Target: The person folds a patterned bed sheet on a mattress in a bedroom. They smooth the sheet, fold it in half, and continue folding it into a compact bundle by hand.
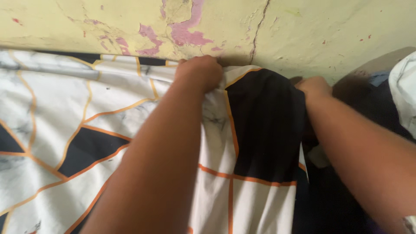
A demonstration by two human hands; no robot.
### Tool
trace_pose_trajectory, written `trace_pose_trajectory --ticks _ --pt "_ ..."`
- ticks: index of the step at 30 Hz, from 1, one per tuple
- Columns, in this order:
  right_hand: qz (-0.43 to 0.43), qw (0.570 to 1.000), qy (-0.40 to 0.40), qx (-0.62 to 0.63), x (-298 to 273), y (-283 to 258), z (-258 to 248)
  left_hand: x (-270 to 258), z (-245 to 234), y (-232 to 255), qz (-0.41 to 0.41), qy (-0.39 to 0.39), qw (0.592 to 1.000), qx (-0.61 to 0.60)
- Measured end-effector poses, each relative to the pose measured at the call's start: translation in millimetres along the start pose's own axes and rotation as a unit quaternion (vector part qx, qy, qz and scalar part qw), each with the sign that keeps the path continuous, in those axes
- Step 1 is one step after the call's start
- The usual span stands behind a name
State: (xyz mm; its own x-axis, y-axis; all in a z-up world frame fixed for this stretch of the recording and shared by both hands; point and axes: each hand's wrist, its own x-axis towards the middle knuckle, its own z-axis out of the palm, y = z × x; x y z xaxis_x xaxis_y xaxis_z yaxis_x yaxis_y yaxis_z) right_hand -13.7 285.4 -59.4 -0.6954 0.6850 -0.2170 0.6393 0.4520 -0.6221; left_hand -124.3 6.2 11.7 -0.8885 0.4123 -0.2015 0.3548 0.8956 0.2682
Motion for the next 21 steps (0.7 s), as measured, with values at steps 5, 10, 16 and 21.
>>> trace_pose_trajectory --ticks 5,10,16,21 --pt "0.031 0.999 -0.008 -0.008 3.8 17.9 23.2 -1.9 -7.1 -3.1 0.012 -0.047 0.999 0.003" --pt "0.042 0.999 -0.010 -0.017 10.9 16.9 30.3 5.0 -14.3 -7.6 0.013 -0.043 0.998 -0.040" --pt "0.027 0.999 -0.016 -0.023 -15.8 -7.5 22.1 20.2 -14.4 -13.7 0.042 -0.033 0.998 -0.029" --pt "-0.026 0.999 -0.020 0.001 -52.1 -32.2 13.3 14.4 -5.2 -23.7 0.008 -0.032 0.995 -0.089"
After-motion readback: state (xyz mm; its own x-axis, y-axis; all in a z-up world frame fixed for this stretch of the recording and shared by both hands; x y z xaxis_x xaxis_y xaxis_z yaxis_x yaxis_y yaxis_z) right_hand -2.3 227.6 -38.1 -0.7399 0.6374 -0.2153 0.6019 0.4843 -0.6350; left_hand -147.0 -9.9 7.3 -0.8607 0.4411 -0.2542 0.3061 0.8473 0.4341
